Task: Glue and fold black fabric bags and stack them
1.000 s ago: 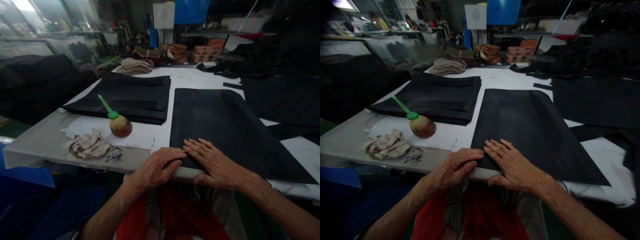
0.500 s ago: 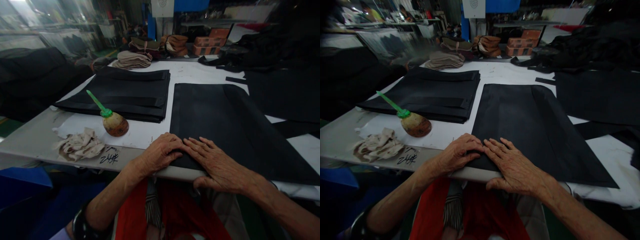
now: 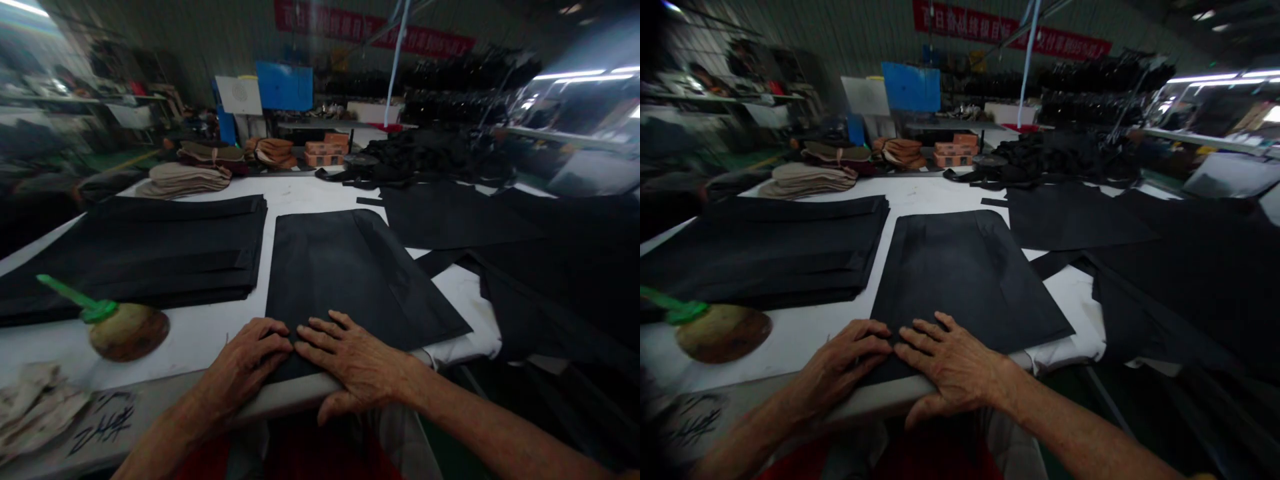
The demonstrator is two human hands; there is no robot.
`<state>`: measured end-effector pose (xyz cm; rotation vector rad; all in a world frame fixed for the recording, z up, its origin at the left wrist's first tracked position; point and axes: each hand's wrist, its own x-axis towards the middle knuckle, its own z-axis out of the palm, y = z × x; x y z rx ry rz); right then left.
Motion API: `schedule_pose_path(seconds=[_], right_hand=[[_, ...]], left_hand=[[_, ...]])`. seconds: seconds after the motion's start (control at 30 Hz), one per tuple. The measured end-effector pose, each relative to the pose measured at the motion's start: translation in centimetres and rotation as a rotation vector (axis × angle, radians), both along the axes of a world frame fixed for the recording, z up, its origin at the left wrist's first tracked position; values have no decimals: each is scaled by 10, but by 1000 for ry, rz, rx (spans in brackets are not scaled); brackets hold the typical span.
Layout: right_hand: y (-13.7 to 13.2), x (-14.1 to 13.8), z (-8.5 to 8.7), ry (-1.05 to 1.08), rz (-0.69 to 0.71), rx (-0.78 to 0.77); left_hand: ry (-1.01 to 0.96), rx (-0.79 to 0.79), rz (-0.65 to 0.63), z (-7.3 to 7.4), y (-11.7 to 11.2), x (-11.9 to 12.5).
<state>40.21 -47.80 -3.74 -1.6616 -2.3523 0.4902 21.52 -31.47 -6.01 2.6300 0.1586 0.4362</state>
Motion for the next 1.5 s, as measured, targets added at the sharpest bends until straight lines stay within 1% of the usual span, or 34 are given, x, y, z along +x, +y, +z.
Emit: schedule_pose_path(seconds=[0.13,0.27,0.3,0.33,0.43,0.47,0.57,0.6,0.63,0.67,0.7,0.73,0.77,0.8,0.83,0.87,0.93,1.03,1.1,1.2,1.27,1.37,1.5], right_hand=[[-21,-6,5,51,-29,18],[-44,-4,9,78,6,46],[-50,0,8,60,-21,75],[-56,6,6,25,-80,117],[-76,27,-8,-131,-330,252],[-83,34,-13,-166,-366,270],[-99,55,-24,-170,-360,247],[-103,62,-25,-151,-400,254],[-106,70,-26,-127,-487,275],[-108,79,-26,-96,-610,307],[-109,88,-25,-49,-755,337],[-108,98,-24,10,-891,354],[-107,108,-23,72,-993,349],[-106,117,-23,131,-1058,329],[-104,127,-22,177,-1094,304],[-101,136,-22,205,-1112,282],[-96,150,-21,219,-1130,257],[-87,166,-20,242,-1151,227],[-81,173,-17,274,-1134,208],[-76,177,-13,323,-1091,184],[-75,175,-11,355,-1063,179],[-78,169,-10,394,-1028,196],[-84,158,-10,438,-988,210]], left_hand=[[-22,34,1,-3,4,1],[12,56,-3,2,2,1],[27,64,-7,4,1,1],[40,76,-10,6,0,0],[55,121,5,10,-6,-4],[47,133,15,11,-8,-6],[30,125,44,13,-13,-11],[28,92,58,14,-14,-12],[21,36,90,16,-14,-12],[7,-45,148,18,-13,-12],[-17,-152,237,20,-10,-11],[-49,-298,356,23,-6,-9],[-79,-461,483,25,-2,-7],[-100,-621,593,27,3,-4],[-110,-762,675,29,8,-1],[-108,-874,724,30,13,3],[-80,-998,751,31,21,10],[-27,-1094,764,32,26,19],[10,-1137,756,34,27,25],[71,-1161,721,36,27,34],[106,-1150,713,33,28,40],[123,-1124,692,25,30,47],[50,-1104,643,13,30,45]])
